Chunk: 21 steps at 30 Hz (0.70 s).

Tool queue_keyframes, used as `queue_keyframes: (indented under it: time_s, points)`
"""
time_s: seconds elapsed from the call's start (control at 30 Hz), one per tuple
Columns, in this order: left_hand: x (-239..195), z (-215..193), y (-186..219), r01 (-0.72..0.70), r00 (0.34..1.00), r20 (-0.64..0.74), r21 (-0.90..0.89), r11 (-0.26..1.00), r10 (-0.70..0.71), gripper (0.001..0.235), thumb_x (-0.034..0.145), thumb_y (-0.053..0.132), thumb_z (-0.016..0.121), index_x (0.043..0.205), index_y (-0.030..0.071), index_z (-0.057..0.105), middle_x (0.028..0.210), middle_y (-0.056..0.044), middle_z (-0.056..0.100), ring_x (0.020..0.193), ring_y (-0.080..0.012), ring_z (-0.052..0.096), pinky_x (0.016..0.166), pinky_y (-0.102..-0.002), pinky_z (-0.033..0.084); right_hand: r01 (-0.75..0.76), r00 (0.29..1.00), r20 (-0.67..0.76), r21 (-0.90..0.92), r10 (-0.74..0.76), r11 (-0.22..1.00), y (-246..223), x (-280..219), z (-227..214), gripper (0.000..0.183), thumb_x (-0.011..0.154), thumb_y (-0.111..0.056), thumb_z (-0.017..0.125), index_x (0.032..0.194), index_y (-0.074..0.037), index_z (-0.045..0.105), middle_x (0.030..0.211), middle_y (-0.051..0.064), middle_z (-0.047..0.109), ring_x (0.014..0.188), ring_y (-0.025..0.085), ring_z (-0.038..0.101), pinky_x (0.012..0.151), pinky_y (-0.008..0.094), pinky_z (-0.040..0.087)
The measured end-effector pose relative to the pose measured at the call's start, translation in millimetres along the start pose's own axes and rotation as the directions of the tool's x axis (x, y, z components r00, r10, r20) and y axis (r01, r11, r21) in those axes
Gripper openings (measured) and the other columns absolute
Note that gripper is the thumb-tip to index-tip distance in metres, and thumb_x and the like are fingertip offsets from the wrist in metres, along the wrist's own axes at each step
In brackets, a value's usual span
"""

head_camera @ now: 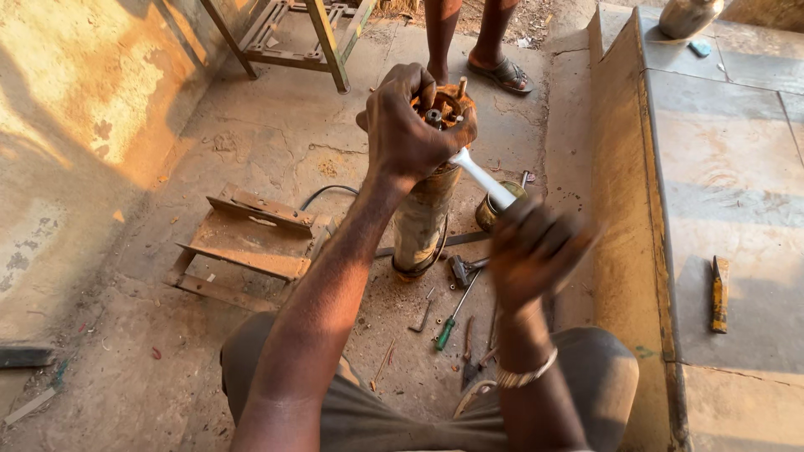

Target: The person uses a wrench to tighten bolts on a cylindrical metal object, likely a submersible pump. They adjust the wrench and apply force to secure the bolts, with another person briefly visible nearby.

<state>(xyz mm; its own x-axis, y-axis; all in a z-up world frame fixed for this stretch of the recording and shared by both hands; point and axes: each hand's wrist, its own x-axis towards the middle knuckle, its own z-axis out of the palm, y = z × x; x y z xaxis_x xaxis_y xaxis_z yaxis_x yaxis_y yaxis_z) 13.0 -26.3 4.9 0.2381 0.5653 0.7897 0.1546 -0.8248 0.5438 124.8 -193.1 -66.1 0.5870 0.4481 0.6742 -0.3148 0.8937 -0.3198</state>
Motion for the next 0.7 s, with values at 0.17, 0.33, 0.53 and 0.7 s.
queue_keyframes:
  time_s: [0.17,0.33,0.53,0.7]
  points:
    - [-6,1,-6,0.039,0.999,0.008,-0.013,0.999,-0.039,0.051,0.069,0.029,0.092,0.077,0.017,0.043,0.073,0.002,0.046,0.060,-0.0084,0.046,0.051,-0.029,0.044,0.194,0.981,0.050,-0.293,-0.187,0.936,15,-51,55,0.056,0.115,-0.049,0.029,0.070,-0.016,0.037,0.060,0.001,0.033,0.065,0.021,0.045,0.067,0.036,0.049]
    - [-2,9,-19,-0.015,0.999,0.045,-0.024,1.000,0.016,0.048,0.078,0.033,0.090,0.079,0.020,0.043,0.073,0.004,0.046,0.061,-0.0081,0.046,0.052,-0.028,0.045,0.116,0.992,-0.035,-0.106,-0.121,0.988,-9,-24,31,0.056,0.116,-0.048,0.028,0.071,-0.017,0.038,0.058,0.000,0.032,0.059,0.019,0.042,0.058,0.034,0.048]
    - [-4,6,-24,-0.087,0.996,0.023,-0.028,0.996,0.088,0.050,0.077,0.029,0.089,0.078,0.019,0.040,0.077,0.001,0.041,0.068,-0.0118,0.043,0.054,-0.029,0.045,-0.002,0.986,-0.161,0.165,0.029,0.986,-9,22,-28,0.056,0.118,-0.045,0.033,0.067,-0.021,0.033,0.049,-0.005,0.023,0.042,0.009,0.022,0.040,0.029,0.028]
    - [-4,-2,-11,-0.059,0.996,0.060,-0.031,0.998,0.061,0.054,0.074,0.027,0.092,0.077,0.017,0.039,0.074,0.002,0.042,0.067,-0.0123,0.044,0.056,-0.032,0.042,-0.231,0.964,-0.020,0.436,0.266,0.870,6,62,-40,0.059,0.115,-0.050,0.031,0.062,-0.024,0.028,0.046,-0.006,0.020,0.041,0.009,0.019,0.042,0.028,0.020]
